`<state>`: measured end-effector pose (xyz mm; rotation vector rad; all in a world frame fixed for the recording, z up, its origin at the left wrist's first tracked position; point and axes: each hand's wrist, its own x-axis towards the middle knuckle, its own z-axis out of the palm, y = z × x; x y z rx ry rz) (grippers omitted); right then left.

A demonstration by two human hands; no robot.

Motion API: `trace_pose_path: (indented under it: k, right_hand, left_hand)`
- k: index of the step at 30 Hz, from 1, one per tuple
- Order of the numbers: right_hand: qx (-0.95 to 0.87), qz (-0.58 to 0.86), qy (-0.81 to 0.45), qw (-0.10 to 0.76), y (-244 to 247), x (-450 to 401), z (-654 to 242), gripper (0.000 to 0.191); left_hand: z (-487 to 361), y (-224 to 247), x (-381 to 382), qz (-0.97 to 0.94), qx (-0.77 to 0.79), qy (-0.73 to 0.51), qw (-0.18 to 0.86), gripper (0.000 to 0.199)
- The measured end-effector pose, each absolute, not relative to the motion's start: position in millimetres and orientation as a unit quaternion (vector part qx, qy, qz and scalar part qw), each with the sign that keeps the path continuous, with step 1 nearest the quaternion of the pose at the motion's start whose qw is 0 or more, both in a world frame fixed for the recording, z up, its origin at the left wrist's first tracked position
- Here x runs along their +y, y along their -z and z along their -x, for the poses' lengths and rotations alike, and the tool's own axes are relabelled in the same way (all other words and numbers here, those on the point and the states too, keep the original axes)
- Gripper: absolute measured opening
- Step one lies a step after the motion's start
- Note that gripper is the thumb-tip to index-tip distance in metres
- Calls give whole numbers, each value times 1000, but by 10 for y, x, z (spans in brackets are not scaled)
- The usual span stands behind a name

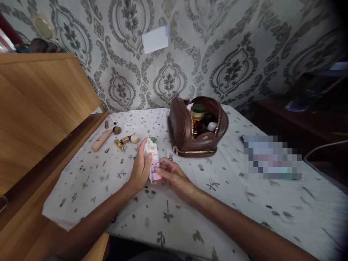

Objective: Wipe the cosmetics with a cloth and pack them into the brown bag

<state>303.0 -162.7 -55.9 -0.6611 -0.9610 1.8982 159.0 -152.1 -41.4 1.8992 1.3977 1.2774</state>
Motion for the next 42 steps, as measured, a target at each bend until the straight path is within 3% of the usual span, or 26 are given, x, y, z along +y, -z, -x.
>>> trace_pose_path:
  k: [6,13,17,22,25,32,42]
  right_hand:
    - [-429,249,-756,428,555,-1623,-3055,41]
    - [-469,242,-764,372,571,-1626,-3025,42]
    - [-463,278,-740,401,608,-1592,-3018,44]
    - [-449,291,-721,440,608,-1574,-3050,46]
    - [-455,277,-731,426,595,-1598,-3055,42]
    - [-415,249,-782,393,621,-1631,-3019,43]
    - [-359,246,-795,422,574,-1612,-3026,38]
  left_hand:
    - [-1486,381,-1473,-693,509,-463,215,41]
    - [-1304,277,-1282,-622,522,-550,192,35]
    - [-1236,278,-1296,-649,498,-572,56,26]
    - [-1285,299,-1410,-859,298,-401,-115,18]
    - [-1294,296,-1371,-851,329,-382,-146,19]
    - [-1283,365,-1280,-727,459,-508,42,13]
    - [-1408,393,-1322,-605,488,-578,250,15]
